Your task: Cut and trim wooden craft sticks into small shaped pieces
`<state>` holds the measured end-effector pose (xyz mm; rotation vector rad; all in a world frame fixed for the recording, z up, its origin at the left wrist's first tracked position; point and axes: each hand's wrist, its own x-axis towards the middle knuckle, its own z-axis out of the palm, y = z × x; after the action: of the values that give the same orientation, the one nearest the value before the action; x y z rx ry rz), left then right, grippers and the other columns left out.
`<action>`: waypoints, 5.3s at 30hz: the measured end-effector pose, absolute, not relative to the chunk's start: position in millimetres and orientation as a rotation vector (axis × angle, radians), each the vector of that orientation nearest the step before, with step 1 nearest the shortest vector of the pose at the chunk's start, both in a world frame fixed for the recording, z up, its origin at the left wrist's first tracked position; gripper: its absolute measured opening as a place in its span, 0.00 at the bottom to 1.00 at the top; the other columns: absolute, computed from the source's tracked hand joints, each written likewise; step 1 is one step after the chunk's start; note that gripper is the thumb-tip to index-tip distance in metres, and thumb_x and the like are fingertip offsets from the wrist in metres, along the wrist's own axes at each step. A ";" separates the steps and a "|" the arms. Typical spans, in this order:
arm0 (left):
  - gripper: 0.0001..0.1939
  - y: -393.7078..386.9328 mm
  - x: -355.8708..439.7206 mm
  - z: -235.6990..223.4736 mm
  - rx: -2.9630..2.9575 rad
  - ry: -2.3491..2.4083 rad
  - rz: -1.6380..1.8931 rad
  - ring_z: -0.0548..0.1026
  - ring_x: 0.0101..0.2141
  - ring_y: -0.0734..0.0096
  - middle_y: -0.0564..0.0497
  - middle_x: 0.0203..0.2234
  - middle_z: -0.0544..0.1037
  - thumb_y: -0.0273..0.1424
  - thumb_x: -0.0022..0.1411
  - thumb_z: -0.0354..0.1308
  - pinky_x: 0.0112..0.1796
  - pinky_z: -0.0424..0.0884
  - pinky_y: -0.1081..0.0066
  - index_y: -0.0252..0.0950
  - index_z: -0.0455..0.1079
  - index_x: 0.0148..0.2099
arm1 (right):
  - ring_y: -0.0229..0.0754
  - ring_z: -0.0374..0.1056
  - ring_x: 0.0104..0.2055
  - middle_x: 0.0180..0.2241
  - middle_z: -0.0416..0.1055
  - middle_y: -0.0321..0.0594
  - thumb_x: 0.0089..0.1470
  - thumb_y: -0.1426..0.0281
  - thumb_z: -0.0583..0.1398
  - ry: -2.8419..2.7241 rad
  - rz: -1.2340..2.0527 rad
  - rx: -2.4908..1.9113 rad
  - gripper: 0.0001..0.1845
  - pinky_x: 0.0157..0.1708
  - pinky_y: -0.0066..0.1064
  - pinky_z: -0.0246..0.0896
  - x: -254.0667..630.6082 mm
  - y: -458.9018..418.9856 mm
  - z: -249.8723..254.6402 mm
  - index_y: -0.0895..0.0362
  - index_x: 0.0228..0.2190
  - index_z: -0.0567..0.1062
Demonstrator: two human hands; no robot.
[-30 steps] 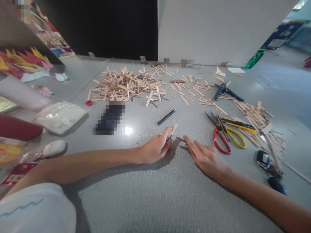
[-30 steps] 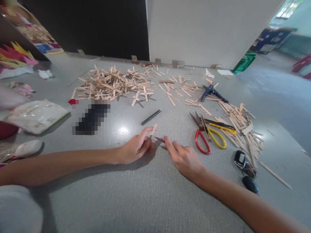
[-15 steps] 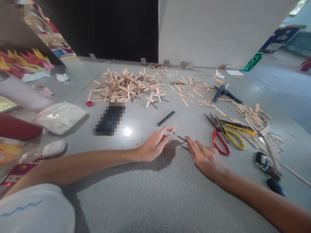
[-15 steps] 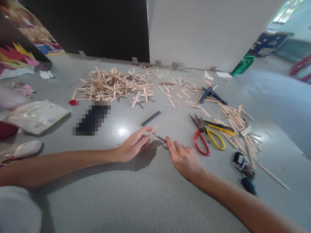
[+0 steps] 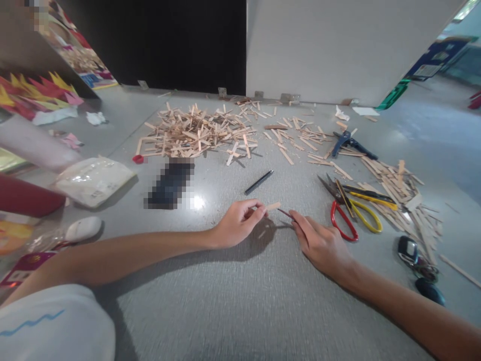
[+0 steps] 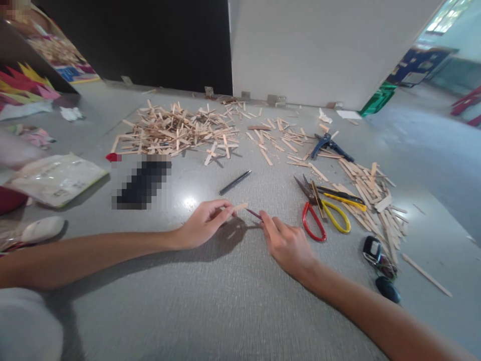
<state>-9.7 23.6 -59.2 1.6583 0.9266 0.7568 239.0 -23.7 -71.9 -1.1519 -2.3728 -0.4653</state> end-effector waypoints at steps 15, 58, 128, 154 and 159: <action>0.11 24.4 -10.7 -57.6 1.631 0.896 0.719 0.57 0.20 0.76 0.61 0.20 0.60 0.38 0.70 0.53 0.22 0.52 0.76 0.36 0.71 0.41 | 0.39 0.75 0.21 0.32 0.84 0.46 0.78 0.69 0.49 -2.378 -0.375 -1.245 0.23 0.20 0.29 0.61 241.0 -23.2 -75.2 0.65 0.51 0.82; 0.20 19.1 -9.2 -69.6 1.777 0.610 0.582 0.66 0.19 0.78 0.54 0.30 0.79 0.34 0.78 0.46 0.25 0.63 0.75 0.36 0.50 0.66 | 0.38 0.66 0.21 0.28 0.74 0.37 0.70 0.81 0.52 -2.479 -0.484 -1.115 0.23 0.22 0.29 0.63 238.1 -33.9 -69.4 0.66 0.60 0.76; 0.34 30.9 14.1 -101.8 2.301 0.816 0.612 0.72 0.24 0.70 0.55 0.28 0.75 0.26 0.71 0.48 0.29 0.68 0.72 0.29 0.40 0.73 | 0.43 0.77 0.26 0.30 0.82 0.49 0.64 0.87 0.52 -3.075 -0.306 -1.734 0.17 0.22 0.29 0.54 194.3 2.5 -7.7 0.62 0.44 0.77; 0.35 27.4 14.6 -99.8 2.351 0.845 0.547 0.68 0.22 0.70 0.56 0.26 0.75 0.23 0.69 0.46 0.27 0.65 0.72 0.30 0.39 0.74 | 0.46 0.80 0.29 0.31 0.83 0.53 0.61 0.90 0.49 -3.019 -0.233 -1.899 0.22 0.21 0.29 0.56 178.3 -16.1 7.2 0.65 0.46 0.77; 0.39 28.2 14.9 -102.5 2.354 0.889 0.552 0.75 0.27 0.66 0.50 0.31 0.79 0.22 0.67 0.48 0.33 0.70 0.68 0.28 0.36 0.75 | 0.45 0.81 0.32 0.35 0.84 0.47 0.66 0.85 0.53 -3.096 -0.133 -1.762 0.17 0.25 0.29 0.60 196.8 5.0 -5.7 0.59 0.48 0.76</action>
<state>14.9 28.2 -102.5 2.3539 0.8890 0.5522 196.8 5.0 -5.7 -1.7617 -3.0965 -0.1333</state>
